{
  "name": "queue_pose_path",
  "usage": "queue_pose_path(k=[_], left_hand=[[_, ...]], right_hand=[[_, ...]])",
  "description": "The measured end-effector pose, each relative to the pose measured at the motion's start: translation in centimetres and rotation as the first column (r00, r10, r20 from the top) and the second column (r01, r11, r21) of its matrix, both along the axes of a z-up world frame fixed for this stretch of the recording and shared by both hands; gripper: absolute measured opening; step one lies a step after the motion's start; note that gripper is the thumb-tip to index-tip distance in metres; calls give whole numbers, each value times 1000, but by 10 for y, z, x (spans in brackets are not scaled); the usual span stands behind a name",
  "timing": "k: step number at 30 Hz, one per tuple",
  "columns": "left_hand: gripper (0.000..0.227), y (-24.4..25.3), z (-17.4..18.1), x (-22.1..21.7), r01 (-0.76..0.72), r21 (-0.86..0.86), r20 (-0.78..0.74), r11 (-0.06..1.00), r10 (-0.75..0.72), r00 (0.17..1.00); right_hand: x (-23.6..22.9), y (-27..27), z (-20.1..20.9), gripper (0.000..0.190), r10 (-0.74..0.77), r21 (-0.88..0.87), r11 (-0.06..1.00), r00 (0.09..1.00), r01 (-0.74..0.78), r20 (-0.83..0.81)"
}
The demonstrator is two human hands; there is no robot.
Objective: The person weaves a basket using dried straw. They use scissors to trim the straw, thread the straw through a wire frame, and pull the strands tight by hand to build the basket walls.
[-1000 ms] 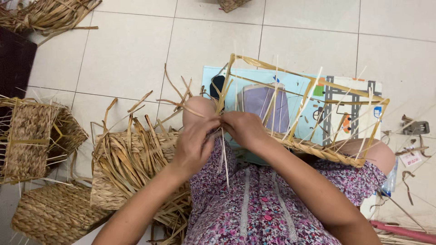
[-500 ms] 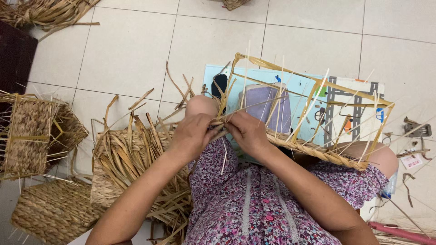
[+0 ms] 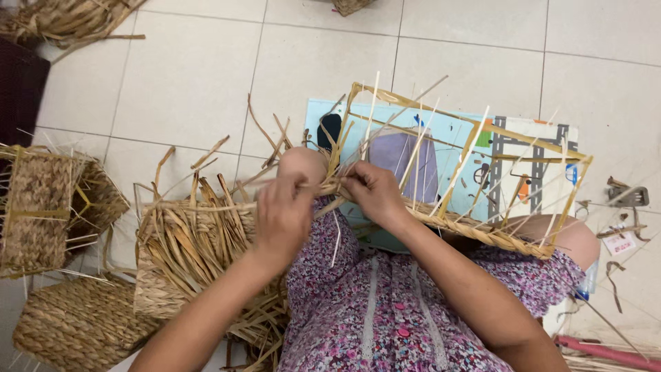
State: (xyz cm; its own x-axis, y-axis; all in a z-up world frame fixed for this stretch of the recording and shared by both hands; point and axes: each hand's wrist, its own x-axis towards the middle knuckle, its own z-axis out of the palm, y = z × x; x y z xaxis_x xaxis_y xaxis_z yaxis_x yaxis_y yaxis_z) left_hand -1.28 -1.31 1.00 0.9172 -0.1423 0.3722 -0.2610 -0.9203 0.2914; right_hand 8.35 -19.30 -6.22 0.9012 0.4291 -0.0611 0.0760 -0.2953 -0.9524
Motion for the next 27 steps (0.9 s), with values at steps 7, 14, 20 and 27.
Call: queue_pose_path(k=[7, 14, 20, 27], left_hand=[[16, -10, 5, 1, 128, 289, -92, 949, -106, 990], [18, 18, -3, 66, 110, 316, -492, 942, 64, 868], [8, 33, -2, 57, 130, 272, -516, 953, 31, 856], [11, 18, 35, 13, 235, 132, 183, 963, -257, 949]], right_hand=[[-3, 0, 1, 10, 4, -64, 998, 999, -7, -52], [-8, -2, 15, 9, 15, -118, 993, 1000, -13, 11], [-30, 2, 35, 16, 61, -160, 986, 809, 41, 585], [-15, 20, 25, 12, 178, -347, 938, 859, 0, 481]])
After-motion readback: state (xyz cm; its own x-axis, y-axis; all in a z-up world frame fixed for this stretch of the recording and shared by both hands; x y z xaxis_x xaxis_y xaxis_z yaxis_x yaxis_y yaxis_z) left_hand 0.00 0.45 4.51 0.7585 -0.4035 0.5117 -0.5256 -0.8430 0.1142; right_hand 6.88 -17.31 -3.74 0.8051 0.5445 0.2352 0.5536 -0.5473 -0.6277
